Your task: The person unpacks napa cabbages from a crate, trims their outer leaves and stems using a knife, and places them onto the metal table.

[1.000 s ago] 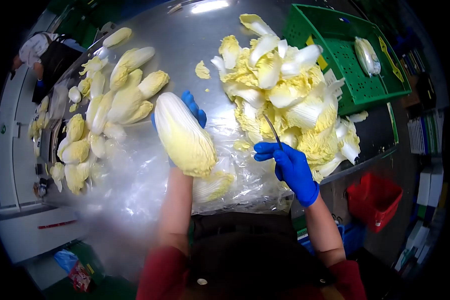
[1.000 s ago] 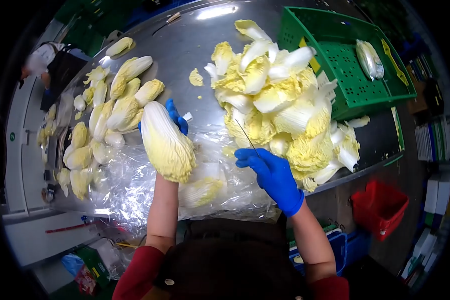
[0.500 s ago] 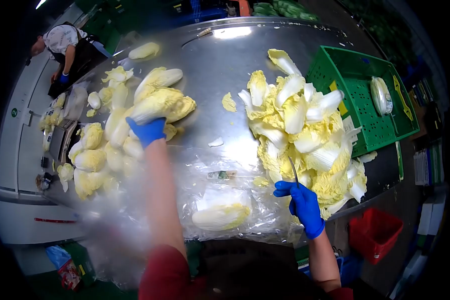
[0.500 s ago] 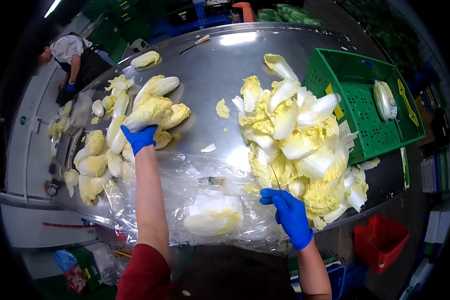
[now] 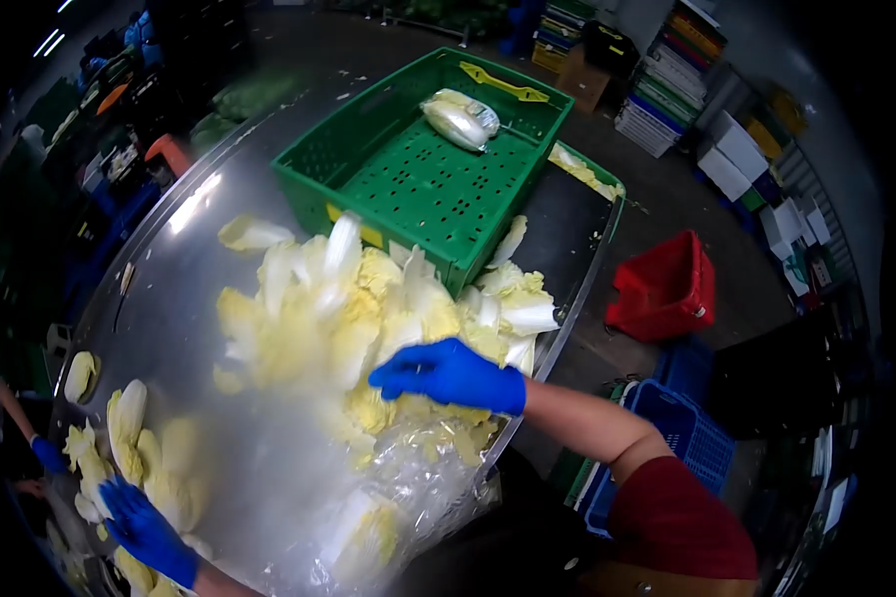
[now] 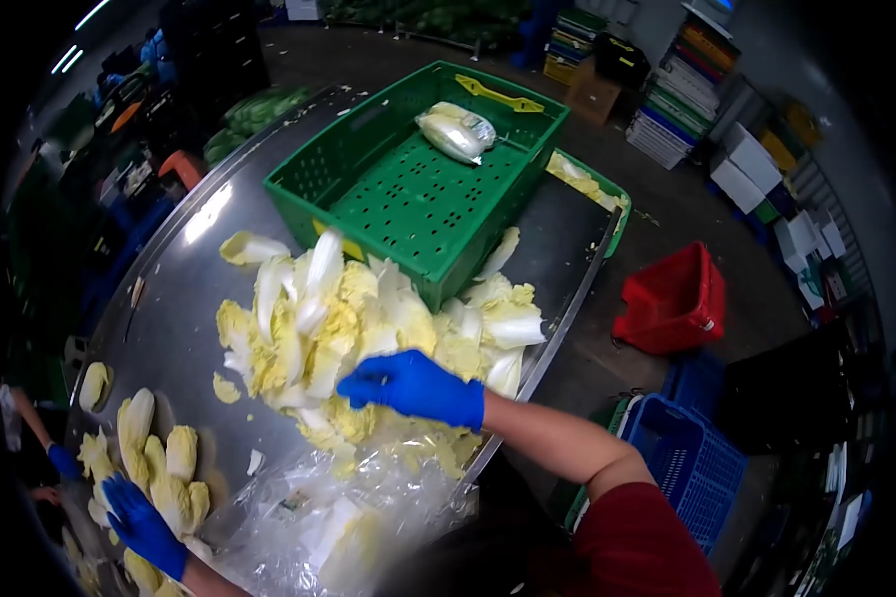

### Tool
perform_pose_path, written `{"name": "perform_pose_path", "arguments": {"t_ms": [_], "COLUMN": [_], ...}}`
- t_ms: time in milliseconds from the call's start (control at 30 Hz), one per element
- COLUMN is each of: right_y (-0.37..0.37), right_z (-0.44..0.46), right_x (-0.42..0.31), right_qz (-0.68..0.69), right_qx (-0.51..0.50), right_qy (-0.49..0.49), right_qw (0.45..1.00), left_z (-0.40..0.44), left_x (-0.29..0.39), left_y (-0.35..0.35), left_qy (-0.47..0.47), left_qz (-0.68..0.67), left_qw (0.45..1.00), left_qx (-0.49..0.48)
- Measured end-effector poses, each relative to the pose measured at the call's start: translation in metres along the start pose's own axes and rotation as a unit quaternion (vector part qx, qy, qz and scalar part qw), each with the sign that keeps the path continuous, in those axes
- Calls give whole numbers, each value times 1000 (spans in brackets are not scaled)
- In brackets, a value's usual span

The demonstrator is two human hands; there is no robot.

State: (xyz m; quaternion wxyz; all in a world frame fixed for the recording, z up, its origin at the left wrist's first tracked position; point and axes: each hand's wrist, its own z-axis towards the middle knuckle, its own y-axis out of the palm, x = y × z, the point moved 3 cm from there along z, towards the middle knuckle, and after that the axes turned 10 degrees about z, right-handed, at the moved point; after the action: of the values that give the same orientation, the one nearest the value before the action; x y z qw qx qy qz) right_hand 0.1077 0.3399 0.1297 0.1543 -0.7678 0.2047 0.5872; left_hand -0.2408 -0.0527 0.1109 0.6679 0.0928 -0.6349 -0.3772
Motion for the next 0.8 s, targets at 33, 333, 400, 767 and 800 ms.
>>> {"name": "perform_pose_path", "arguments": {"t_ms": [33, 333, 400, 767, 800], "right_y": [-20, -282, -325, -408, -431], "right_z": [3, 120, 160, 334, 368], "right_x": [-21, -84, -73, -38, -22], "right_qz": [15, -502, -561, -690, -667], "right_qx": [30, 264, 244, 116, 108], "right_qy": [39, -74, -28, -203, -165], "right_qw": [999, 820, 791, 685, 719], "left_z": [-10, -190, -194, -214, -218], "left_x": [-9, -180, -193, -207, -205], "left_y": [19, 60, 54, 23, 15], "left_qy": [-12, -108, -126, -147, -125], "left_qz": [42, 780, 778, 793, 798], "left_qw": [999, 545, 560, 520, 502], "left_qx": [-5, -288, -255, -281, -310]}}
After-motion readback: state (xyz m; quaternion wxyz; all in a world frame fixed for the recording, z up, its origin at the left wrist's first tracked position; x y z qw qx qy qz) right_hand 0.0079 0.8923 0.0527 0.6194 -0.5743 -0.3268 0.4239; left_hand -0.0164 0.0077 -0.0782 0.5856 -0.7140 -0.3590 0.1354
